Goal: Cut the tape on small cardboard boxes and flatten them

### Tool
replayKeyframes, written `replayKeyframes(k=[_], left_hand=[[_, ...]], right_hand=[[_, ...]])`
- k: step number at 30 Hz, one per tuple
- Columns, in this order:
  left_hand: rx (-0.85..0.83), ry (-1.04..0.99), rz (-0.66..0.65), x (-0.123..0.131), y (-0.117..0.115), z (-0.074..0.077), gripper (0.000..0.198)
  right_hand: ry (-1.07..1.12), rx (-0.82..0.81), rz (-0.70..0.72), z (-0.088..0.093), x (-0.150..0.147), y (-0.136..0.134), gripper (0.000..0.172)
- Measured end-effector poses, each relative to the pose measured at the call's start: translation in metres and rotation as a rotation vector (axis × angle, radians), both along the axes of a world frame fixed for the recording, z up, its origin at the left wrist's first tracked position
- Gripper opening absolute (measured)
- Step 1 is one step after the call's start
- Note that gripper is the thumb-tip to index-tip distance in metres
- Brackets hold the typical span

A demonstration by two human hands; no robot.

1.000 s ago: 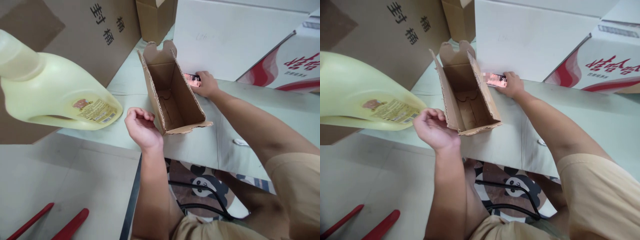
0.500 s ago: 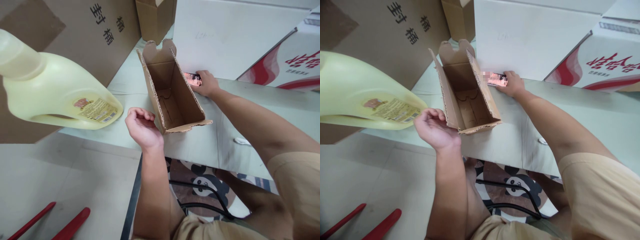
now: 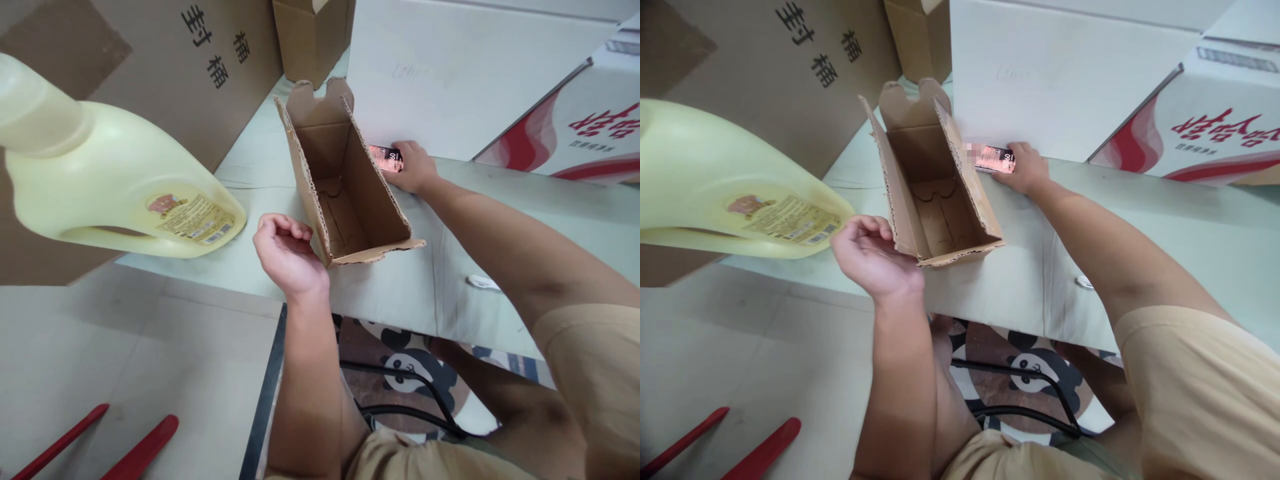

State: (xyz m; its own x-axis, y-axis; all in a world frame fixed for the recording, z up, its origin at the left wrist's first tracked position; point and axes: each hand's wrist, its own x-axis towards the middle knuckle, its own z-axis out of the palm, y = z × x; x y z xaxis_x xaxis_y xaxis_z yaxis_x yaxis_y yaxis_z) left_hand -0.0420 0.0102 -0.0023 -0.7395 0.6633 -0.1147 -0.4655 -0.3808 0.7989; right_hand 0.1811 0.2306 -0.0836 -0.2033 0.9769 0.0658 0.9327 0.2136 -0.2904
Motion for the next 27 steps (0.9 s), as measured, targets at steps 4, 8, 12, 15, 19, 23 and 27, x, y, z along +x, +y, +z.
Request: replayKeyframes(k=[4,8,12,15,19,23,27], left_hand=[[-0.006,0.013,-0.004,0.001,0.0,0.0,0.031],[-0.014,0.02,-0.009,0.001,0.001,-0.001,0.036],[-0.002,0.021,-0.007,0.001,0.001,-0.001,0.038],[-0.01,0.022,0.001,0.0,0.001,-0.001,0.037],[0.005,0.026,0.025,0.0,0.001,-0.002,0.033],[0.014,0.023,0.028,0.001,0.0,-0.001,0.031],[-0.022,0.002,0.003,-0.001,-0.002,0.002,0.033]], right_hand=[[0.001,-0.002,0.006,0.0,0.0,0.0,0.082],[0.003,0.002,-0.004,-0.002,0.001,0.001,0.082],[0.018,0.012,0.002,-0.005,0.002,0.003,0.085],[0.023,0.011,-0.001,-0.005,0.002,0.002,0.085],[0.022,0.001,-0.003,-0.001,0.001,-0.001,0.083],[0.018,-0.021,0.011,0.0,0.001,0.0,0.082],[0.114,0.037,0.035,0.015,0.0,-0.013,0.074]])
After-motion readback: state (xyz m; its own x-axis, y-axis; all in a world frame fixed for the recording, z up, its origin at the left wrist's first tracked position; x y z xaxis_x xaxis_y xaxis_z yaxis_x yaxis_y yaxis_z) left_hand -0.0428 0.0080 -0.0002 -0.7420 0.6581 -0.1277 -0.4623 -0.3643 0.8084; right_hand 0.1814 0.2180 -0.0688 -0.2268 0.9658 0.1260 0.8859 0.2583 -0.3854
